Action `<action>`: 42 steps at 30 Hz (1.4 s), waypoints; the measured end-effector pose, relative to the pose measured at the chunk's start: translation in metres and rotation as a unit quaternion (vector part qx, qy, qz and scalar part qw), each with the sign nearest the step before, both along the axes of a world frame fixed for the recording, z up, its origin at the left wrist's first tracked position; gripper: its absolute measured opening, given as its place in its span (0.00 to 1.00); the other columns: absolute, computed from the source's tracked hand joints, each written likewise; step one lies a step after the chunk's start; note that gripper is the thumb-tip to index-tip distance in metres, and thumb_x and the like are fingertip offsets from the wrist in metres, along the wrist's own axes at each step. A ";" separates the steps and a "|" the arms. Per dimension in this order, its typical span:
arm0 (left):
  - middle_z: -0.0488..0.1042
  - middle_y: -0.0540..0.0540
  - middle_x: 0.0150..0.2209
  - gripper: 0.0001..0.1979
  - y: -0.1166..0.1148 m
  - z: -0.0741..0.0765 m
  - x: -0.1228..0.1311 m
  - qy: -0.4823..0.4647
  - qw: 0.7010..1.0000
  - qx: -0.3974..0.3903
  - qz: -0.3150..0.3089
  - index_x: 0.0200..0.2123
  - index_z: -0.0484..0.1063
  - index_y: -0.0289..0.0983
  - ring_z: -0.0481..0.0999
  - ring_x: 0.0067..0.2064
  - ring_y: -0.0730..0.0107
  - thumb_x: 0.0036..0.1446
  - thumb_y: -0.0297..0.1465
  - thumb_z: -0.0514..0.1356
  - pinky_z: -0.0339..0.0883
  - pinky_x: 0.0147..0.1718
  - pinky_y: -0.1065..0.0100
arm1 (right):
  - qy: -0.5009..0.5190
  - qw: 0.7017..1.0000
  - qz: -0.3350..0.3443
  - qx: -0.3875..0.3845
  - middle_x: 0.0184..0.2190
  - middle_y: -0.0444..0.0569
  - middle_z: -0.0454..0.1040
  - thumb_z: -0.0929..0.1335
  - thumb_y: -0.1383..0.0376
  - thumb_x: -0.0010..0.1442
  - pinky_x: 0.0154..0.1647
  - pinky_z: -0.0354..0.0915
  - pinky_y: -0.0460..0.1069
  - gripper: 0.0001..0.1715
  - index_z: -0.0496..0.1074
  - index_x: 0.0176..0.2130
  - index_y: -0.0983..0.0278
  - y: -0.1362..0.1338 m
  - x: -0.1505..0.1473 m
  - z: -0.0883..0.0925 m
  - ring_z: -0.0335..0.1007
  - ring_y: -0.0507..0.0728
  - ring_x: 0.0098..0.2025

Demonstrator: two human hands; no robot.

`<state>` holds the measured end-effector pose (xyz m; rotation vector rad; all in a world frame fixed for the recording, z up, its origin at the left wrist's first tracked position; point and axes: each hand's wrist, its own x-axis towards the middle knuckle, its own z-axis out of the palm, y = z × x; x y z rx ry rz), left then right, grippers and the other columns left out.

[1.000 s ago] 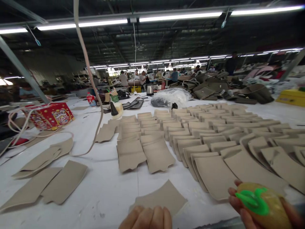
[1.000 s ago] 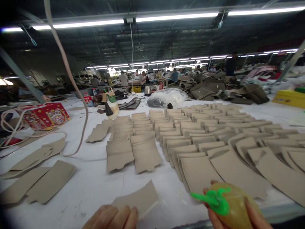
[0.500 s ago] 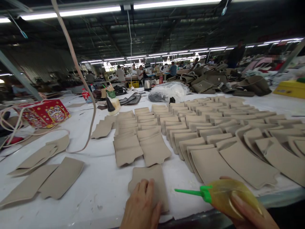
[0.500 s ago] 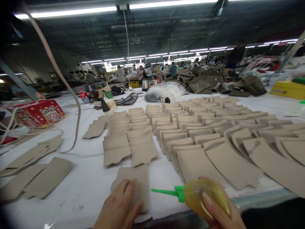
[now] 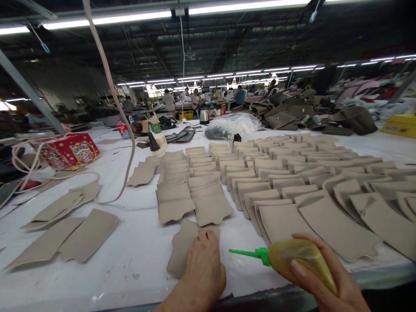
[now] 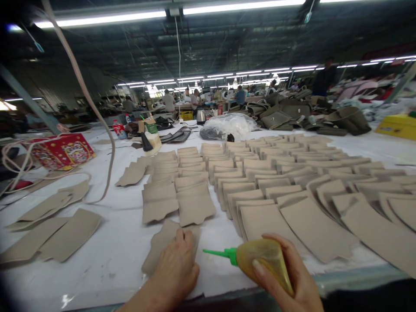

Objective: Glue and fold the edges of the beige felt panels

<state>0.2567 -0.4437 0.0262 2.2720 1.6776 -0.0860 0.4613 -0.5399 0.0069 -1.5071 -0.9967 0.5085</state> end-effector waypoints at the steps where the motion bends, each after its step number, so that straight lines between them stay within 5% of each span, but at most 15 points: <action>1: 0.65 0.32 0.47 0.21 -0.001 -0.001 -0.001 0.007 1.000 0.004 -0.003 0.46 0.65 0.30 0.71 0.46 0.49 0.44 0.22 0.56 0.67 0.42 0.55 | 0.004 1.000 0.011 -0.006 0.39 0.49 0.74 0.70 0.47 0.56 0.34 0.71 0.45 0.29 0.64 0.51 0.58 -0.001 0.002 -0.002 0.74 0.61 0.37; 5: 0.69 0.35 0.44 0.19 0.000 -0.002 -0.015 0.019 0.999 0.006 -0.035 0.46 0.67 0.33 0.72 0.45 0.53 0.49 0.21 0.52 0.66 0.43 0.58 | -0.027 0.999 0.016 -0.037 0.41 0.46 0.72 0.69 0.45 0.56 0.38 0.68 0.46 0.30 0.63 0.52 0.56 0.001 -0.001 -0.001 0.72 0.61 0.39; 11: 0.73 0.42 0.43 0.28 0.015 -0.001 -0.034 0.011 0.995 -0.002 -0.094 0.60 0.60 0.42 0.75 0.39 0.59 0.55 0.22 0.48 0.67 0.40 0.62 | -0.085 0.996 0.026 -0.007 0.44 0.43 0.68 0.68 0.49 0.57 0.44 0.63 0.46 0.25 0.64 0.49 0.56 0.021 -0.025 0.018 0.68 0.59 0.43; 24: 0.72 0.44 0.41 0.28 0.021 -0.013 -0.040 -0.025 0.993 0.025 -0.110 0.59 0.60 0.47 0.77 0.36 0.57 0.54 0.23 0.50 0.68 0.35 0.61 | -0.281 0.952 0.115 0.042 0.47 0.44 0.68 0.69 0.55 0.60 0.44 0.64 0.47 0.22 0.62 0.52 0.55 0.049 -0.029 0.006 0.68 0.59 0.46; 38: 0.69 0.43 0.47 0.26 0.020 -0.013 -0.048 -0.047 0.990 0.015 -0.132 0.61 0.55 0.47 0.76 0.37 0.59 0.59 0.28 0.45 0.70 0.38 0.59 | -0.235 0.965 0.116 -0.003 0.42 0.43 0.70 0.69 0.52 0.61 0.38 0.67 0.45 0.22 0.62 0.51 0.56 0.047 -0.021 -0.001 0.71 0.57 0.38; 42: 0.69 0.42 0.48 0.25 0.020 -0.016 -0.049 -0.056 0.990 0.018 -0.131 0.62 0.55 0.46 0.76 0.38 0.57 0.61 0.30 0.44 0.70 0.38 0.58 | -0.217 0.973 0.077 0.006 0.45 0.41 0.67 0.68 0.51 0.61 0.44 0.62 0.44 0.21 0.62 0.50 0.55 0.045 -0.024 -0.001 0.67 0.56 0.44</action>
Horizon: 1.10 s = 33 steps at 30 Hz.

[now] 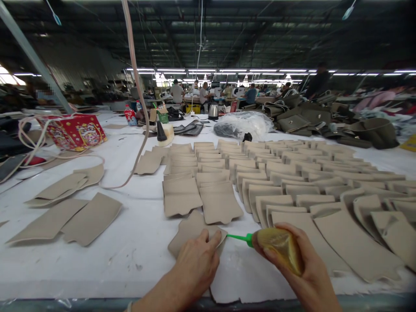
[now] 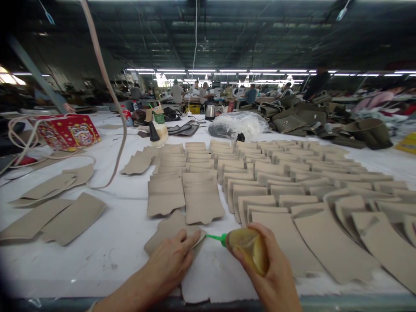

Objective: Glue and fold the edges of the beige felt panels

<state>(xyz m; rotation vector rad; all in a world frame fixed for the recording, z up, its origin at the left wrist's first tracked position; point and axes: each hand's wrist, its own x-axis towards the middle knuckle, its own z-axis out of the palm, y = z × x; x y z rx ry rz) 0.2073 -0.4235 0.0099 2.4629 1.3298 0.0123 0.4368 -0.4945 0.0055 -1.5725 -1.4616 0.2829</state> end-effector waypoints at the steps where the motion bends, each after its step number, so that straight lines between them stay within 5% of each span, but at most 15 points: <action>1: 0.69 0.41 0.47 0.25 0.000 0.000 0.000 -0.005 1.000 -0.003 -0.001 0.62 0.56 0.45 0.76 0.39 0.56 0.61 0.31 0.44 0.70 0.38 0.57 | 0.006 1.000 -0.010 0.000 0.45 0.40 0.67 0.68 0.51 0.60 0.46 0.60 0.44 0.21 0.63 0.50 0.54 -0.001 -0.002 0.000 0.66 0.56 0.45; 20: 0.69 0.44 0.42 0.25 0.000 0.013 -0.007 -0.069 0.997 -0.040 -0.012 0.59 0.60 0.43 0.74 0.39 0.61 0.60 0.29 0.42 0.67 0.41 0.61 | 0.137 0.989 -0.009 -0.057 0.41 0.43 0.68 0.69 0.50 0.56 0.41 0.60 0.47 0.25 0.64 0.48 0.59 -0.010 -0.018 0.004 0.67 0.59 0.40; 33: 0.67 0.45 0.42 0.24 0.002 0.007 -0.015 -0.098 0.993 -0.068 -0.021 0.61 0.58 0.43 0.72 0.41 0.63 0.64 0.33 0.41 0.65 0.43 0.64 | 0.192 0.976 0.004 -0.106 0.41 0.43 0.70 0.69 0.49 0.54 0.41 0.60 0.47 0.27 0.63 0.49 0.59 -0.021 -0.027 0.000 0.67 0.60 0.40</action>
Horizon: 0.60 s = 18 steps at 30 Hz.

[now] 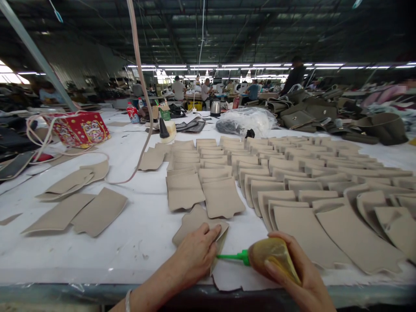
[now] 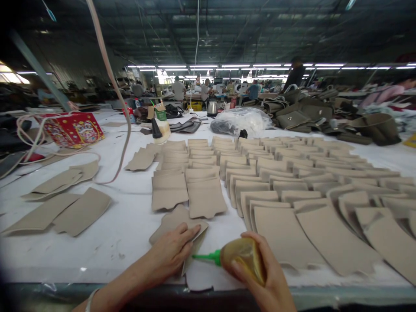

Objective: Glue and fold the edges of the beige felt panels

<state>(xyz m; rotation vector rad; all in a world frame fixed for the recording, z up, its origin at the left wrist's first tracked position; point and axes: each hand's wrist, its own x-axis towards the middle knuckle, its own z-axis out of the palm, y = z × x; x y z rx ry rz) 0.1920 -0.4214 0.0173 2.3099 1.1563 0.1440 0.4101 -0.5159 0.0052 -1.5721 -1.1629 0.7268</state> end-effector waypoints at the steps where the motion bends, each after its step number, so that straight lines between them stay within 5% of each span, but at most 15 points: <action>1: 0.67 0.45 0.42 0.24 0.000 0.001 0.000 0.001 1.000 -0.005 0.001 0.61 0.58 0.43 0.72 0.41 0.63 0.64 0.33 0.41 0.65 0.44 0.64 | 0.015 1.000 0.016 -0.007 0.41 0.43 0.70 0.69 0.49 0.54 0.40 0.60 0.48 0.28 0.63 0.49 0.58 -0.001 -0.001 -0.001 0.68 0.60 0.40; 18: 0.67 0.44 0.43 0.23 -0.005 0.002 -0.004 0.003 1.000 -0.004 0.007 0.61 0.57 0.41 0.72 0.41 0.65 0.65 0.33 0.42 0.64 0.43 0.66 | 0.002 0.999 0.038 0.013 0.44 0.41 0.69 0.68 0.50 0.58 0.44 0.58 0.47 0.25 0.61 0.51 0.55 -0.015 -0.005 -0.013 0.66 0.59 0.44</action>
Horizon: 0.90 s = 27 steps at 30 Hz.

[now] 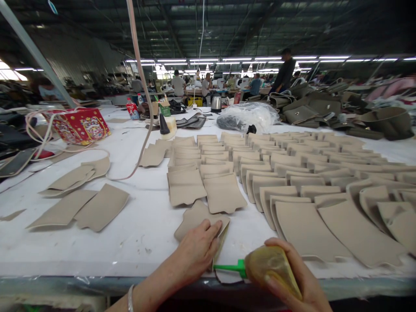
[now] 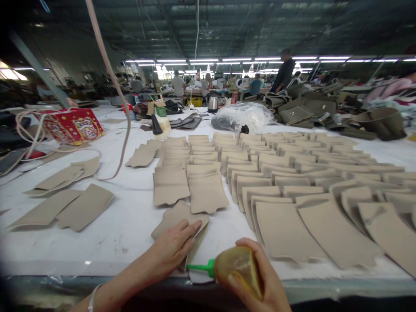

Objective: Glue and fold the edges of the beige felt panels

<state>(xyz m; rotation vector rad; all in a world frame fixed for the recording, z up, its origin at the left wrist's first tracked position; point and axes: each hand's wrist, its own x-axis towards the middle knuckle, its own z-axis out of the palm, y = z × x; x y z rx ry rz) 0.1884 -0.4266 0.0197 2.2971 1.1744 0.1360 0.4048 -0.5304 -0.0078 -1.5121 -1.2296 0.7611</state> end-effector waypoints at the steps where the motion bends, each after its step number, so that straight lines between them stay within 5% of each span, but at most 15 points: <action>1: 0.67 0.44 0.43 0.23 0.000 0.000 0.000 0.001 1.000 0.002 -0.001 0.61 0.57 0.41 0.72 0.41 0.65 0.65 0.33 0.42 0.64 0.43 0.66 | 0.012 1.000 0.010 -0.003 0.43 0.41 0.69 0.68 0.50 0.58 0.43 0.59 0.48 0.25 0.61 0.51 0.55 0.001 0.000 0.000 0.67 0.59 0.42; 7: 0.67 0.44 0.43 0.22 0.001 -0.001 0.001 0.006 1.000 0.007 -0.006 0.61 0.57 0.41 0.72 0.41 0.64 0.65 0.33 0.41 0.64 0.43 0.65 | -0.044 0.997 -0.061 0.025 0.45 0.44 0.67 0.69 0.51 0.57 0.44 0.58 0.47 0.25 0.63 0.49 0.59 0.008 0.008 0.001 0.66 0.60 0.44; 12: 0.67 0.45 0.43 0.23 0.001 -0.003 0.000 0.009 1.000 0.010 -0.004 0.61 0.57 0.42 0.72 0.41 0.65 0.64 0.33 0.42 0.64 0.43 0.66 | -0.002 1.000 0.005 0.006 0.44 0.42 0.69 0.69 0.51 0.55 0.44 0.59 0.48 0.26 0.63 0.50 0.57 0.006 0.006 -0.001 0.66 0.60 0.43; 18: 0.67 0.44 0.44 0.22 0.001 -0.001 0.002 0.015 1.000 0.001 -0.001 0.60 0.58 0.42 0.71 0.41 0.65 0.64 0.33 0.41 0.64 0.43 0.67 | -0.027 0.998 -0.055 0.009 0.43 0.46 0.69 0.70 0.50 0.54 0.44 0.59 0.50 0.27 0.64 0.48 0.59 0.011 0.005 0.004 0.67 0.62 0.43; 23: 0.67 0.44 0.44 0.23 0.000 0.001 0.003 -0.002 1.000 -0.009 -0.001 0.61 0.56 0.41 0.71 0.42 0.65 0.64 0.31 0.42 0.64 0.44 0.67 | 0.017 1.000 -0.010 0.014 0.43 0.45 0.70 0.69 0.50 0.55 0.42 0.61 0.50 0.27 0.63 0.50 0.58 0.013 0.005 -0.006 0.68 0.62 0.41; 27: 0.68 0.44 0.44 0.23 0.002 0.000 0.004 0.000 1.000 -0.009 -0.004 0.60 0.58 0.41 0.72 0.41 0.65 0.64 0.32 0.41 0.64 0.43 0.67 | -0.059 0.994 -0.081 0.045 0.45 0.45 0.67 0.69 0.51 0.56 0.46 0.59 0.49 0.25 0.63 0.49 0.59 0.024 0.014 0.002 0.65 0.61 0.45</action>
